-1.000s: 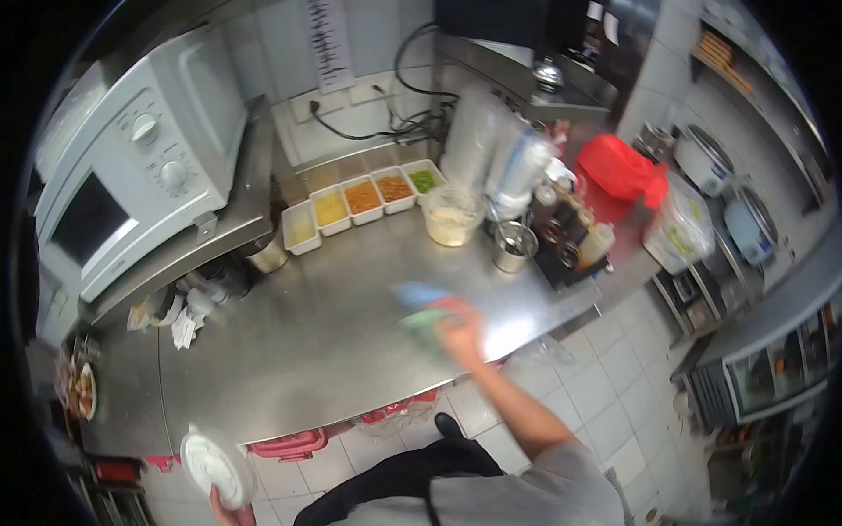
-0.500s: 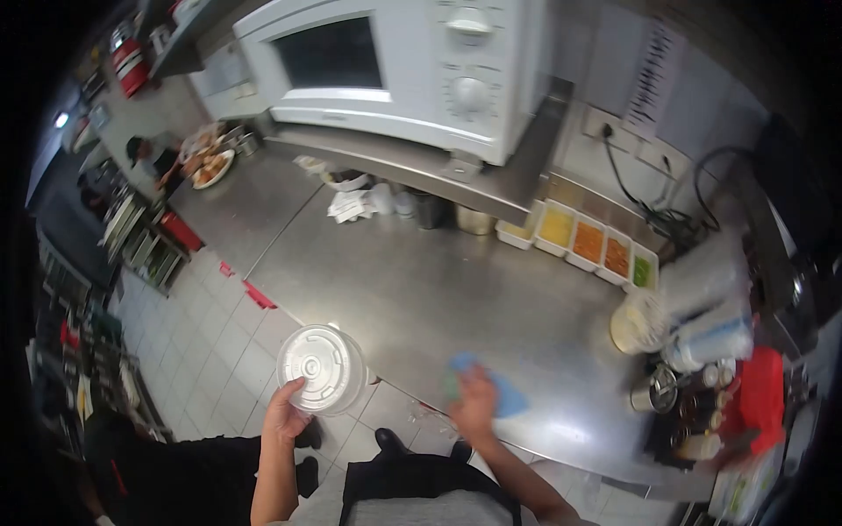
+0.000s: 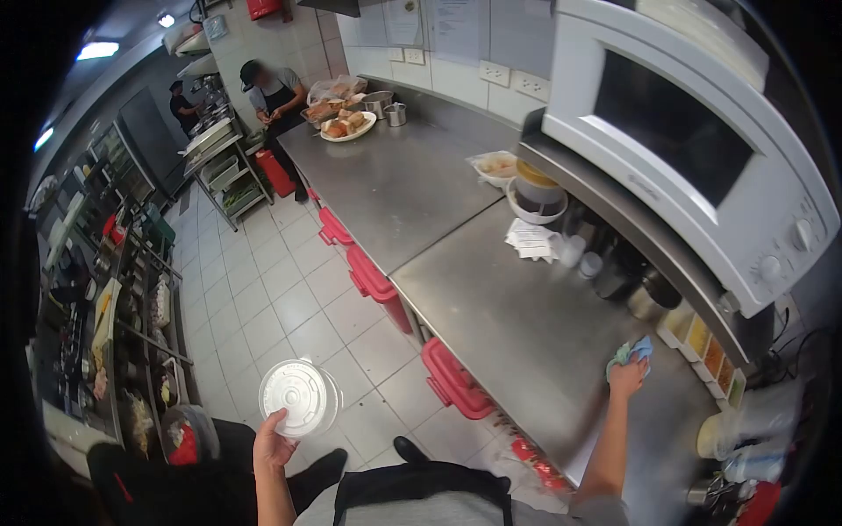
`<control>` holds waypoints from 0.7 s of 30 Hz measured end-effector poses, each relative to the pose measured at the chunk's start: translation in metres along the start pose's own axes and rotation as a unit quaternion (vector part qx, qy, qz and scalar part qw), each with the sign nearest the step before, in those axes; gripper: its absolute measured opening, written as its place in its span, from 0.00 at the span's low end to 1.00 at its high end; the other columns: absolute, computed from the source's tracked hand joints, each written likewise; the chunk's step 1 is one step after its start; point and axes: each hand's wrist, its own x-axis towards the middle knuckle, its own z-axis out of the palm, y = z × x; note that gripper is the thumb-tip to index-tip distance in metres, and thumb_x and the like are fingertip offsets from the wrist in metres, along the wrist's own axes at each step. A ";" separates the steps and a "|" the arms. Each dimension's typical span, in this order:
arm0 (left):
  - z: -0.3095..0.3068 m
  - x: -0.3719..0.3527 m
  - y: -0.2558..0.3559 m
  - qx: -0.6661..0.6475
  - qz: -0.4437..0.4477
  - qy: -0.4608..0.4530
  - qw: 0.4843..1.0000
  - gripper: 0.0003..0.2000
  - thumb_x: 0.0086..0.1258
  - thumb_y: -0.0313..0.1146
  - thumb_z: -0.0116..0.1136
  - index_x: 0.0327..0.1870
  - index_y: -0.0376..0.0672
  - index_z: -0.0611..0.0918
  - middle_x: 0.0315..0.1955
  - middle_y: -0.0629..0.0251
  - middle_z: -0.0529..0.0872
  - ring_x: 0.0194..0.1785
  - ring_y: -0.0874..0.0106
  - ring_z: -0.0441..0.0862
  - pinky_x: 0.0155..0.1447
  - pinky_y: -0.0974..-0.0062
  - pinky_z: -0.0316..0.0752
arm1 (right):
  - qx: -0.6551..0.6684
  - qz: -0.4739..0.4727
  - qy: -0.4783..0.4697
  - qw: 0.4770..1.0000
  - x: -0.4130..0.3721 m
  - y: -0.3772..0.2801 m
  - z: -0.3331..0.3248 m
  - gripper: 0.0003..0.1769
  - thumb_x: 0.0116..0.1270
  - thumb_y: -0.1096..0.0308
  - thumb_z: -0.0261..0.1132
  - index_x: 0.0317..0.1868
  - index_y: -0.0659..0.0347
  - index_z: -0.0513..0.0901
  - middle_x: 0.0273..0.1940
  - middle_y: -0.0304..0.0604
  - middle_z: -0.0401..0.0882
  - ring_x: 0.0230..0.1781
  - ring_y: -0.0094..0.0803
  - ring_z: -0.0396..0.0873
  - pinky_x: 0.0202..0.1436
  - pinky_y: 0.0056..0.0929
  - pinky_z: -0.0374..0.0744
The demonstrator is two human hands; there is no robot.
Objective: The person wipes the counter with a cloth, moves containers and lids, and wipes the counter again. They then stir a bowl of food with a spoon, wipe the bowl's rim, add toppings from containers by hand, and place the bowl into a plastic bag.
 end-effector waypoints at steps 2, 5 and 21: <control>-0.010 0.026 0.031 0.018 0.006 -0.009 1.000 0.24 0.59 0.31 0.61 0.58 0.37 0.71 0.49 0.59 0.80 0.50 0.63 0.81 0.48 0.67 0.80 | 0.029 -0.001 -0.018 0.999 -0.028 -0.032 0.017 0.31 0.56 0.63 0.60 0.63 0.55 0.70 0.67 0.54 0.60 0.67 0.50 0.59 0.64 0.54 0.63; -0.007 0.067 0.065 0.020 0.012 -0.018 1.000 0.25 0.59 0.31 0.61 0.58 0.37 0.70 0.50 0.58 0.80 0.51 0.63 0.80 0.51 0.66 0.78 | 0.069 -0.138 -0.006 0.988 -0.149 -0.143 0.030 0.35 0.54 0.63 0.61 0.64 0.61 0.68 0.66 0.62 0.59 0.68 0.54 0.57 0.66 0.55 0.57; -0.010 0.242 0.147 -0.014 -0.023 0.088 0.996 0.26 0.59 0.31 0.61 0.59 0.37 0.70 0.50 0.58 0.80 0.54 0.61 0.78 0.57 0.59 0.74 | 0.202 -0.476 -0.169 0.839 -0.126 -0.591 0.118 0.27 0.49 0.69 0.61 0.54 0.61 0.76 0.61 0.50 0.69 0.64 0.43 0.64 0.63 0.53 0.58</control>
